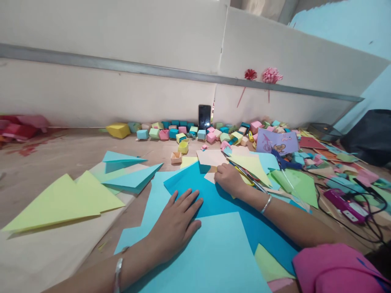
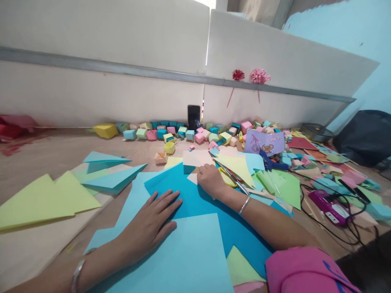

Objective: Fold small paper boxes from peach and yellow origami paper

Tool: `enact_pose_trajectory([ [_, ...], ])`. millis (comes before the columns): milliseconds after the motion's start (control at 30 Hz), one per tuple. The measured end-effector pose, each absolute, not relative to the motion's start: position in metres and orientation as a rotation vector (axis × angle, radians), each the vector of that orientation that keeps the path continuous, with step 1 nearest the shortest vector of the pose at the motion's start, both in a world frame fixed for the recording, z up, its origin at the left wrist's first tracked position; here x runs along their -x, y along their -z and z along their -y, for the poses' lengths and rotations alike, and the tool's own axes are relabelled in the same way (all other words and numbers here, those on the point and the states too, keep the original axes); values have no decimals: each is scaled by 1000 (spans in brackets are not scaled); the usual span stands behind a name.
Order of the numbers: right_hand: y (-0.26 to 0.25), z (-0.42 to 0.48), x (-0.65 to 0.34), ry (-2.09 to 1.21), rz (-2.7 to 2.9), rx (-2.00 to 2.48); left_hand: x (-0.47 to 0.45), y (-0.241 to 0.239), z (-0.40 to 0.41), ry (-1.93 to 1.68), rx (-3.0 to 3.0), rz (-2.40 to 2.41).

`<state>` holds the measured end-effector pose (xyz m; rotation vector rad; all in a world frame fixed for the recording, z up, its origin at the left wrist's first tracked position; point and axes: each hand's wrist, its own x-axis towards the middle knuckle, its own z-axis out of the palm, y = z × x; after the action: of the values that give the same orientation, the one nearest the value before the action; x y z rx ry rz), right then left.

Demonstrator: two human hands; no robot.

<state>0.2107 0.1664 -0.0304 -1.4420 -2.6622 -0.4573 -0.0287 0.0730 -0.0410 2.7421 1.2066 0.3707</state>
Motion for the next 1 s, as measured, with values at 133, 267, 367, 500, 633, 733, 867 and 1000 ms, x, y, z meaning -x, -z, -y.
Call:
enact_pose_trajectory([
  [133, 26, -155, -206, 532, 2655, 1371, 31, 43, -74, -362, -2767, -1198],
  [267, 31, -156, -206, 564, 2658, 1358, 32, 43, -76, -385, -2800, -1179],
  [367, 38, -166, -212, 519, 2649, 1413, 32, 44, -76, -376, -2796, -1184],
  [500, 41, -179, -222, 413, 2584, 1466, 32, 45, -76, -389, -2779, -1180],
  [633, 35, -186, -231, 296, 2389, 1556, 32, 42, -77, -358, -2757, -1188],
  [733, 28, -189, -238, 167, 2195, 1591, 32, 41, -76, -315, -2734, -1195],
  [867, 17, -188, -244, -88, 1941, 1532, 32, 48, -76, -435, -2694, -1161],
  [1000, 9, -181, -246, -477, 1796, 1353, 32, 52, -76, -804, -2411, -1307],
])
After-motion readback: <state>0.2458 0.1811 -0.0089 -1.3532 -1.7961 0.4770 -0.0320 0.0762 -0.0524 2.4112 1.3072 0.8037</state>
